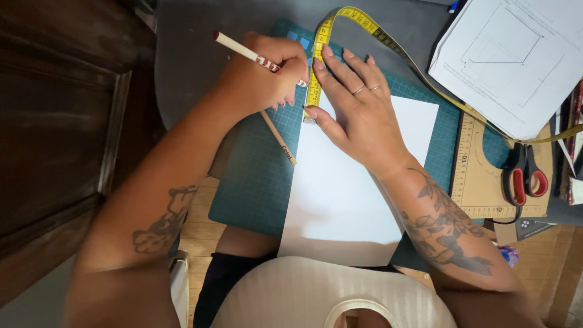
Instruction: The person reviews printed pattern sheets, cuts a piece of paper with scissors, and marks lines on a sheet. They then place a blank sheet on a cutting mat, use a measuring tape to measure and mark dimensions, and draw lines with a pencil.
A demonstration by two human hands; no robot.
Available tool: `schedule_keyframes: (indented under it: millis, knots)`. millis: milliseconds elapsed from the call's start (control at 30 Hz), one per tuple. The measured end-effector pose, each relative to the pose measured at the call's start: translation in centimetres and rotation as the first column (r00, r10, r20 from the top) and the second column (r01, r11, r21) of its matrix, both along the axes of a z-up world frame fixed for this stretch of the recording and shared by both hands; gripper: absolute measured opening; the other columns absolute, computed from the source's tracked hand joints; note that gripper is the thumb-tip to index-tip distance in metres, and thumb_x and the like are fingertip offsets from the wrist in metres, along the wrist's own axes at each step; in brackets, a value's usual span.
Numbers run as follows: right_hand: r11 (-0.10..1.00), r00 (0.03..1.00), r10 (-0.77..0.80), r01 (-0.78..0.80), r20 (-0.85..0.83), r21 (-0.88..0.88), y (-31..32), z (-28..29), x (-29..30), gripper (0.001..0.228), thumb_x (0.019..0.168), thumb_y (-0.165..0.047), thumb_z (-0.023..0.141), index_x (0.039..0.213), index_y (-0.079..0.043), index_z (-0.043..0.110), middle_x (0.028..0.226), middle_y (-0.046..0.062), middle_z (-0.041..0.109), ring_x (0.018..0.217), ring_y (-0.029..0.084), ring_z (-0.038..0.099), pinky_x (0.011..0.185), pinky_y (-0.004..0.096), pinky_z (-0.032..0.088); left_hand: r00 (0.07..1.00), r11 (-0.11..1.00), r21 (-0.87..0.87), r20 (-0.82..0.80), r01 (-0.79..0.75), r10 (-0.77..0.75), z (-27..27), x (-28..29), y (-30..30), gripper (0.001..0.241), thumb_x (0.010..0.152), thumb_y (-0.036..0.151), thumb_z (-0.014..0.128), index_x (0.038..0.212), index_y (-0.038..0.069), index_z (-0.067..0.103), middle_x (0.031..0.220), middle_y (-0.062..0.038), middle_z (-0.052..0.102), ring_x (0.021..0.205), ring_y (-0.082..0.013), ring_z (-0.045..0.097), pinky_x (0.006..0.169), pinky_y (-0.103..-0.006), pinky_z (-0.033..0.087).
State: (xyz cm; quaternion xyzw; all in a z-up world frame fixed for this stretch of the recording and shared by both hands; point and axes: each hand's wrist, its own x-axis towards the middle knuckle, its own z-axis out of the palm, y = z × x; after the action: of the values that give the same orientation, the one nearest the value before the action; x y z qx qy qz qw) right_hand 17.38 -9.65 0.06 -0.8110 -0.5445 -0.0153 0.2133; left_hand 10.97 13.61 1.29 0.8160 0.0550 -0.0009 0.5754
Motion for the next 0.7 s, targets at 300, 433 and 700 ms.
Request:
schedule_keyframes:
  millis: [300,433,700]
  knots:
    - [1.000,1.000,-0.001,0.001,-0.011,0.007,-0.03,-0.05,0.01,0.060,0.115,-0.041,0.071,0.163,-0.012,0.050,0.170,0.009,0.045,0.158,0.039,0.045,0.132,0.064,0.031,1.000,1.000,-0.001,0.005,0.018,-0.018,-0.21,0.06,0.00,0.026,0.093,0.012,0.051,0.075,0.010,0.070,0.056,-0.006,0.069,0.046,-0.0119,0.068,0.040,-0.0233,0.055]
    - [1.000,1.000,0.002,-0.002,-0.001,0.005,-0.12,-0.30,0.09,0.060,0.115,-0.042,0.070,0.164,-0.012,0.049,0.170,0.009,0.044,0.158,0.039,0.044,0.132,0.064,0.031,0.999,1.000,0.004,0.031,0.031,-0.031,-0.26,0.06,0.00,0.028,0.096,0.012,0.050,0.077,0.010,0.070,0.056,-0.007,0.069,0.046,-0.0117,0.069,0.039,-0.0225,0.055]
    - [1.000,1.000,0.002,-0.002,-0.008,0.006,-0.19,-0.24,0.08,0.060,0.116,-0.040,0.071,0.164,-0.013,0.048,0.171,0.009,0.043,0.158,0.039,0.044,0.132,0.064,0.031,1.000,1.000,-0.026,-0.026,0.016,-0.017,0.14,0.06,-0.11,0.027,0.095,0.012,0.050,0.078,0.009,0.071,0.057,-0.008,0.070,0.046,-0.0121,0.070,0.041,-0.0228,0.058]
